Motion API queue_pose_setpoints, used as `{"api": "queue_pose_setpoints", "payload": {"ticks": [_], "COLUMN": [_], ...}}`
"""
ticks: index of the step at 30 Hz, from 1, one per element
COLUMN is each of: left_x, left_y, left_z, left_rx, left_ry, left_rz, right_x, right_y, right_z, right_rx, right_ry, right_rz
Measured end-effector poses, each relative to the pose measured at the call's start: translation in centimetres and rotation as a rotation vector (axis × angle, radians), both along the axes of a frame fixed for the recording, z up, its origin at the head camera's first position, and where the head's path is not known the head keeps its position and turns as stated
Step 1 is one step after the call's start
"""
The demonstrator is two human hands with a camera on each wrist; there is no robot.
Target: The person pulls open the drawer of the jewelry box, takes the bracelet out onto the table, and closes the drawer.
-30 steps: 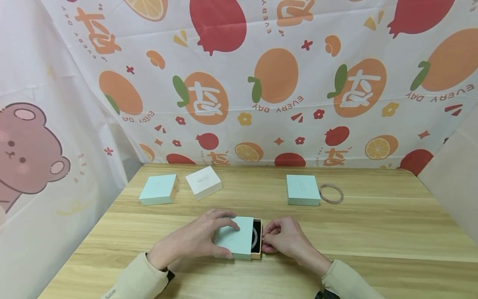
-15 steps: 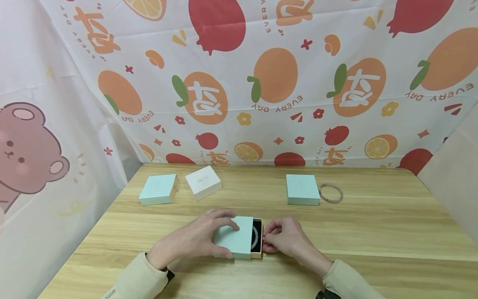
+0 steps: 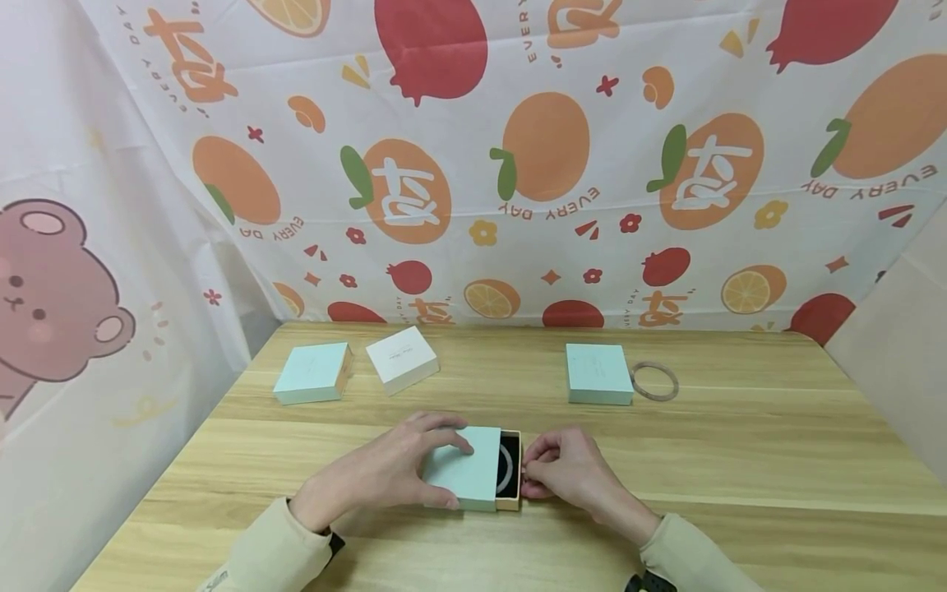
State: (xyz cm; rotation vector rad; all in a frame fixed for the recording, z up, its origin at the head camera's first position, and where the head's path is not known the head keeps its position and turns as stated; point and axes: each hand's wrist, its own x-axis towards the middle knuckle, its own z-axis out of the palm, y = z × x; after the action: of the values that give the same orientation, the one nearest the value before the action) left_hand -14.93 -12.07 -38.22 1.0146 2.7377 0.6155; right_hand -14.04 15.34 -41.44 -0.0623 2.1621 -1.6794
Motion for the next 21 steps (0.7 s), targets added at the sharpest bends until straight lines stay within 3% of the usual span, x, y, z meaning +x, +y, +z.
{"api": "queue_pose_setpoints", "payload": {"ticks": [21], "left_x": [-0.05], "left_y": [-0.04], "left_z": [0.06], "left_rx": [0.007], "left_ry": [0.000], "left_rz": [-0.005], "right_x": [-0.04], "right_y": [0.49], "right_z": [0.05], "right_rx": [-0.010], "right_ry": [-0.004], "right_rz": [-0.001]}}
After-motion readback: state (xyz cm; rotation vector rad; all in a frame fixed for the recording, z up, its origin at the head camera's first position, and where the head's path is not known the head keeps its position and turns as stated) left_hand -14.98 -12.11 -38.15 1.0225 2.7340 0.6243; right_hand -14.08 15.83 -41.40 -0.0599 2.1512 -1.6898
